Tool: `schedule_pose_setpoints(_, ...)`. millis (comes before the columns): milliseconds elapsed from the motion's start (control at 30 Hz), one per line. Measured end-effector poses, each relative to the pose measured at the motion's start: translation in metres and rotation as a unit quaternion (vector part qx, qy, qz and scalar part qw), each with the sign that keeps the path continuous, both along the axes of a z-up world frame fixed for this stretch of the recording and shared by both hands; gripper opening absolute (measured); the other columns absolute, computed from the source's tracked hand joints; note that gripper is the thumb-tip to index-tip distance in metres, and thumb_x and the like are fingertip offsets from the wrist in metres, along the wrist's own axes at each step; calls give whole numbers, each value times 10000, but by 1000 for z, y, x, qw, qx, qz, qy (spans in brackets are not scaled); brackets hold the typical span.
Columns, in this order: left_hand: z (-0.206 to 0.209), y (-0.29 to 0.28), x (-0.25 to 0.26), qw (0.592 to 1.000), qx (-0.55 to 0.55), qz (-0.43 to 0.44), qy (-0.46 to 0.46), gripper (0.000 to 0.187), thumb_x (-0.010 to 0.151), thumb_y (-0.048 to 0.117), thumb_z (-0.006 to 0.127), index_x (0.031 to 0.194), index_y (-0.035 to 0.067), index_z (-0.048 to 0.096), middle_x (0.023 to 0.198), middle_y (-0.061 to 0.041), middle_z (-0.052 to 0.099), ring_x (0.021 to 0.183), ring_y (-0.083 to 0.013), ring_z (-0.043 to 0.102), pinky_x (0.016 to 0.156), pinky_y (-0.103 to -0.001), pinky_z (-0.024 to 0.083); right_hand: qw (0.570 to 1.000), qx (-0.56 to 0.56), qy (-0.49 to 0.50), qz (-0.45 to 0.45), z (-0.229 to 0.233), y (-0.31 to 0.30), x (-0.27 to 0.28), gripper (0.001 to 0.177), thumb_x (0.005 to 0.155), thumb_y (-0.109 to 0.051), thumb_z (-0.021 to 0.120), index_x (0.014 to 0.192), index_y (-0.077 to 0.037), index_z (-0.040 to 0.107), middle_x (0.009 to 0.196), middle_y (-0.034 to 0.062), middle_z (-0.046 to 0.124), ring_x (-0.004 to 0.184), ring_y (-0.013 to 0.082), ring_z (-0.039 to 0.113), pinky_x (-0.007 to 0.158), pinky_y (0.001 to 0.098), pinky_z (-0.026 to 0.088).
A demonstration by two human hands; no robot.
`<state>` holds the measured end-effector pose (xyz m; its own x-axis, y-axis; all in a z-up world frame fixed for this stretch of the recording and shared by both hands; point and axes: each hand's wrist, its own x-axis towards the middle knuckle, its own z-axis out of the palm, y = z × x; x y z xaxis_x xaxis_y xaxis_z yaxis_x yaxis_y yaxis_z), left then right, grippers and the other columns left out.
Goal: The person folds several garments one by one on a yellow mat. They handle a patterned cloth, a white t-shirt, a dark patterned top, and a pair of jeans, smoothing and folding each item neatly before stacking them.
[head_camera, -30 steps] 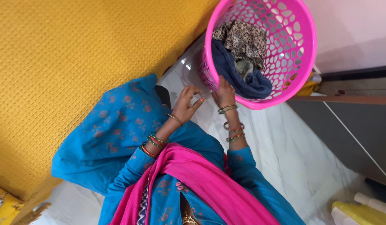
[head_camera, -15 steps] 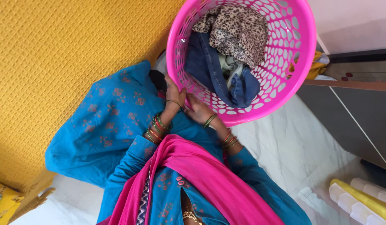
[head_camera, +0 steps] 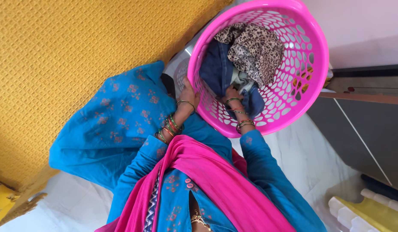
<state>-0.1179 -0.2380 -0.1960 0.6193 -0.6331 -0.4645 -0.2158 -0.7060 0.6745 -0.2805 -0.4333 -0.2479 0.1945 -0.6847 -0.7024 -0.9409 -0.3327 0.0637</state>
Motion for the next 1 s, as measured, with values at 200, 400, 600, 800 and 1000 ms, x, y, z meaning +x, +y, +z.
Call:
schedule_pose_setpoints(200, 12, -3, 3, 998, -46, -18, 28, 906, 900, 186, 679, 1552, 71, 61, 1090, -339, 683, 979, -528, 683, 849, -597, 538, 920, -43, -387, -39, 88, -48, -40, 690, 660, -307, 890, 1178, 94, 673, 1208, 247, 683, 1153, 382, 642, 1016, 437, 498)
schedule_pose_setpoints(400, 24, -5, 4, 997, -15, -67, 43, 933, 878, 279, 730, 1545, 115, 98, 1115, -300, 698, 1012, -506, 688, 919, -574, 528, 800, -109, -583, -91, 283, -75, -67, 581, 617, 55, 731, 1195, 43, 677, 1037, 38, 682, 943, 174, 663, 828, 316, 610)
schedule_pose_setpoints(600, 17, -7, 2, 997, -59, -56, -6, 1028, 794, 286, 774, 1509, 82, 65, 1260, -298, 607, 1049, -510, 636, 856, -638, 476, 662, -215, -716, -57, 402, -98, -108, 473, 702, 37, 664, 1166, 106, 724, 1063, 146, 701, 871, 237, 647, 737, 338, 595)
schedule_pose_setpoints(800, 5, -11, 7, 997, 30, -47, 61, 992, 872, 279, 704, 1594, 83, 51, 1149, -296, 689, 1052, -484, 685, 925, -579, 530, 657, -234, -701, -148, 386, -101, -158, 462, 707, 33, 662, 1162, 84, 722, 1080, 137, 697, 901, 240, 651, 744, 358, 595)
schedule_pose_setpoints(1000, -11, -12, 5, 997, 32, -52, 46, 1067, 853, 303, 734, 1584, 69, -8, 1150, -302, 679, 1048, -483, 675, 919, -555, 535, 666, -231, -682, -194, 366, -102, -183, 452, 711, 29, 660, 1158, 62, 720, 1096, 128, 692, 931, 242, 656, 752, 378, 595)
